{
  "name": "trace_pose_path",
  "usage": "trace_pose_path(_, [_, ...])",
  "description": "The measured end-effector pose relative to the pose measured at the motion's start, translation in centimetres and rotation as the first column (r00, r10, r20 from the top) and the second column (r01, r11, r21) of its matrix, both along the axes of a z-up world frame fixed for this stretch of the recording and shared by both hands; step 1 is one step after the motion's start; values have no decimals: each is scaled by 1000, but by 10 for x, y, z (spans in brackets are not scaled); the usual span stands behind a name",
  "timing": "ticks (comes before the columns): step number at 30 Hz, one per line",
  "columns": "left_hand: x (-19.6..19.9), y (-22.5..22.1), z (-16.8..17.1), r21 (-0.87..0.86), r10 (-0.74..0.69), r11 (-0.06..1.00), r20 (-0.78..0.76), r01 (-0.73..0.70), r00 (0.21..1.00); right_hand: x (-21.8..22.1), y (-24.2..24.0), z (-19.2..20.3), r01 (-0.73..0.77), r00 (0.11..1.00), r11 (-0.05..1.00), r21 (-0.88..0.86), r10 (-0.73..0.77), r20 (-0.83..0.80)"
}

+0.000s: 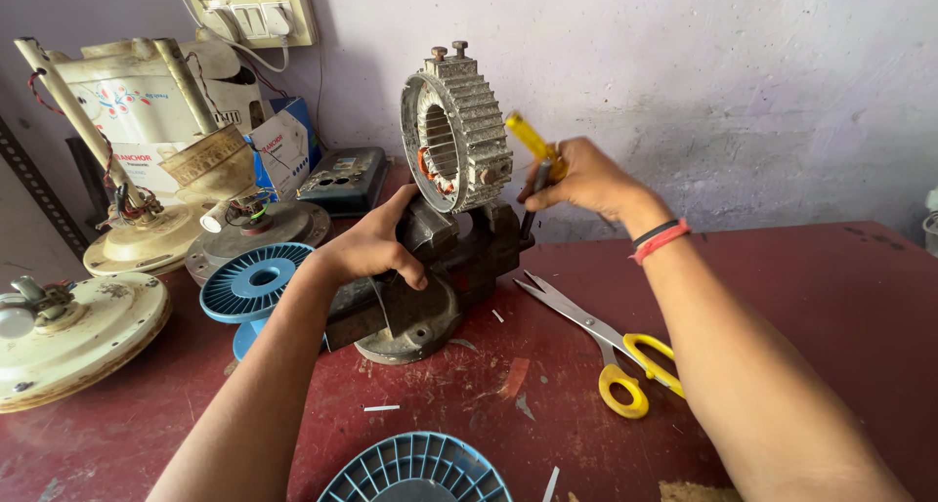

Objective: The person uses a yellow-handled screwdriver to adjust and press copper windings inside a motor stator held in a bench vise. The person repeatedly pries and tucks the wires into the stator slots while holding the stator steady with the other hand.

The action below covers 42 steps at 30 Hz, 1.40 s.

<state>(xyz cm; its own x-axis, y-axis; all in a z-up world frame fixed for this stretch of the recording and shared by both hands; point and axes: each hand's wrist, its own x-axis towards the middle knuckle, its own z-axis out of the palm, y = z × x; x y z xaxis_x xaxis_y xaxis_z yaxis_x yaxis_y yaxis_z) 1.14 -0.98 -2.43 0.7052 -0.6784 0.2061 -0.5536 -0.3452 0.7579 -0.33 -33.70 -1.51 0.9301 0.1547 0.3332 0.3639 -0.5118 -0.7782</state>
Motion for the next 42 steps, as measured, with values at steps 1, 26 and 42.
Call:
trace_pose_path(1, [0,-1,0,-1,-6,1000,17,6,1000,-2,-2,4,-15,1000,1000,20,15,23])
trace_pose_path(26, [80,26,-51,-3,267,945,579,-326,771,-91,131,50,-318,948,798,-512,273,-164])
trace_pose_path(42, [59,-2,-48,-74,238,968,574,-240,783,-100,70,90,156,981,906,-394,-95,169])
